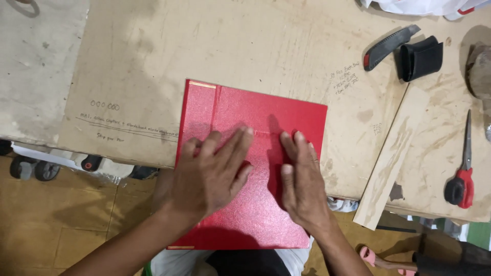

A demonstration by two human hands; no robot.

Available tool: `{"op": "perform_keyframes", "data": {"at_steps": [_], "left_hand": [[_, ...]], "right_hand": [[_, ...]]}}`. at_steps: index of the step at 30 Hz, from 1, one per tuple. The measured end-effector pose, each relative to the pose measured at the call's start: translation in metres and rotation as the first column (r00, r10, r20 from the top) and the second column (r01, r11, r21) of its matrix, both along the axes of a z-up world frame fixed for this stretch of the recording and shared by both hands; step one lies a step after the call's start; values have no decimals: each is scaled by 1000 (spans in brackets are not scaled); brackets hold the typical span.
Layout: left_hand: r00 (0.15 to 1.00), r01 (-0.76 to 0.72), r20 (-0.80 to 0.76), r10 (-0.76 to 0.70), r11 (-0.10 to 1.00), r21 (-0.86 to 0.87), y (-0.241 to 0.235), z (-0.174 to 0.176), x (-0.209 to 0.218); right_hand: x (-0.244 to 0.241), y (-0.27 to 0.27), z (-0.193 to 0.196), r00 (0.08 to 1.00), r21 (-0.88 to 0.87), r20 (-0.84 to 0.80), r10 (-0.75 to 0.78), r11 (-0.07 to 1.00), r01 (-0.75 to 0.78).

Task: Using a utility knife to cut a label and then applying it precisely to the front of a red folder.

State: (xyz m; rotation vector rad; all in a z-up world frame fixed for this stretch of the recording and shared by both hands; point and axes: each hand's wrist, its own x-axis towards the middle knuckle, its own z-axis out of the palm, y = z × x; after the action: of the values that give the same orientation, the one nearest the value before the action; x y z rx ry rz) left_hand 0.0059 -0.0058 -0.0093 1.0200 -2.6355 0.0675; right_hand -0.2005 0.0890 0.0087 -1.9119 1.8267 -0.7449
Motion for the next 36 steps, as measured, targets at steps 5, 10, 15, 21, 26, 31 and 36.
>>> {"op": "perform_keyframes", "data": {"at_steps": [5,10,15,21,26,31,36], "left_hand": [[998,-1,-57,6,997,77,-9,14,9],[962,131,-231,-142,989,-65,-2,12,3],[994,66,-81,-74,993,-101,0,6,-4],[997,73,-19,-74,995,-73,1,-2,-5],[987,109,-116,-109,994,-3,-1,11,-4],[983,103,-159,-93,993,61,-1,9,-5],[980,120,-171,-102,988,93,-2,9,-3]], "right_hand": [[2,7,15,978,6,179,-107,994,108],[7,9,20,977,-37,176,-120,991,128],[1,12,14,944,-68,156,-290,951,303],[-13,19,12,918,-36,178,-354,930,366],[19,-10,32,987,101,158,-41,995,25],[22,-8,7,978,46,-186,91,995,-84],[3,-12,31,947,489,-304,-107,835,252]]}}
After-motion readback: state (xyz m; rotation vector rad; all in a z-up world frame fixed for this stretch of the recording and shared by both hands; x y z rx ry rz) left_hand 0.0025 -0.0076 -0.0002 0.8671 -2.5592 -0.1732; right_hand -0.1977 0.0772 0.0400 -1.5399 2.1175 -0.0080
